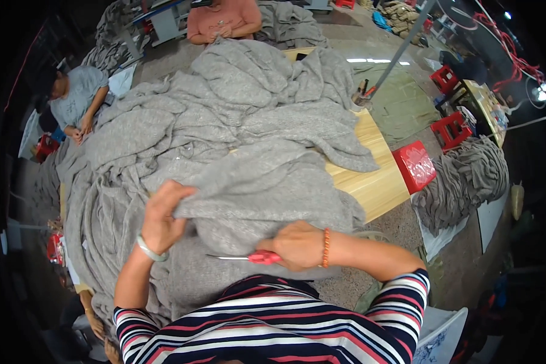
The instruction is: Trimming loose threads from knitted sweaters using a pair of scissors on a factory floor.
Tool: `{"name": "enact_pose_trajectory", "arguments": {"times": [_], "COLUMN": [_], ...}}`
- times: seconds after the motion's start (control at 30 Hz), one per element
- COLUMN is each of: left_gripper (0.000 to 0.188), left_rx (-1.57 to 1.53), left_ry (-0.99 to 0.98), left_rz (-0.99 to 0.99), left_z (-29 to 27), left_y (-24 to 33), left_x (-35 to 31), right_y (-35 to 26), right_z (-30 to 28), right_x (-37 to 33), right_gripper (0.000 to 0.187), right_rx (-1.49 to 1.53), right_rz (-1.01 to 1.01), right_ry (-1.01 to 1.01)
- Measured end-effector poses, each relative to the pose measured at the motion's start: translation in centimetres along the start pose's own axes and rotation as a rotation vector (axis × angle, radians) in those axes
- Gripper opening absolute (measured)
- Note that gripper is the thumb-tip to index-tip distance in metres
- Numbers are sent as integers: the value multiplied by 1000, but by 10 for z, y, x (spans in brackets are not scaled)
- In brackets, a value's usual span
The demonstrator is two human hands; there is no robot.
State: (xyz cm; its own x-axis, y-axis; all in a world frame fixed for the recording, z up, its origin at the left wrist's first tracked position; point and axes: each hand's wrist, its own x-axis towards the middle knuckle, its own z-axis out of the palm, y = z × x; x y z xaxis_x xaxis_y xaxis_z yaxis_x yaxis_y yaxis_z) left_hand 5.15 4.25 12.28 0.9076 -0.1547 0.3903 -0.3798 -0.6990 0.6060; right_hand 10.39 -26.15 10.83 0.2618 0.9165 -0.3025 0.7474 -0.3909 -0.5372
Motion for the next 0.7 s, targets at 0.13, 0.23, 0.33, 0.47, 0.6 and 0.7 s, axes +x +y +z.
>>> {"name": "enact_pose_trajectory", "arguments": {"times": [0.13,0.23,0.33,0.47,0.6,0.7], "left_gripper": [52,51,46,34,34,38], "left_rx": [62,175,303,213,87,244], "left_ry": [173,212,241,300,223,26], "left_rz": [222,408,470,306,76,-89], "left_z": [-9,-2,17,43,64,68], "left_y": [37,47,30,-4,-26,-66], "left_x": [38,51,72,108,74,14], "right_y": [14,58,132,192,228,247], "right_z": [-28,-45,-80,-188,-232,-184], "right_x": [19,25,32,49,56,54], "right_gripper": [23,19,24,43,40,49], "right_rx": [-105,-288,-522,-549,-431,-404], "right_rz": [59,213,283,627,778,623], "right_ry": [232,509,595,767,691,602]}}
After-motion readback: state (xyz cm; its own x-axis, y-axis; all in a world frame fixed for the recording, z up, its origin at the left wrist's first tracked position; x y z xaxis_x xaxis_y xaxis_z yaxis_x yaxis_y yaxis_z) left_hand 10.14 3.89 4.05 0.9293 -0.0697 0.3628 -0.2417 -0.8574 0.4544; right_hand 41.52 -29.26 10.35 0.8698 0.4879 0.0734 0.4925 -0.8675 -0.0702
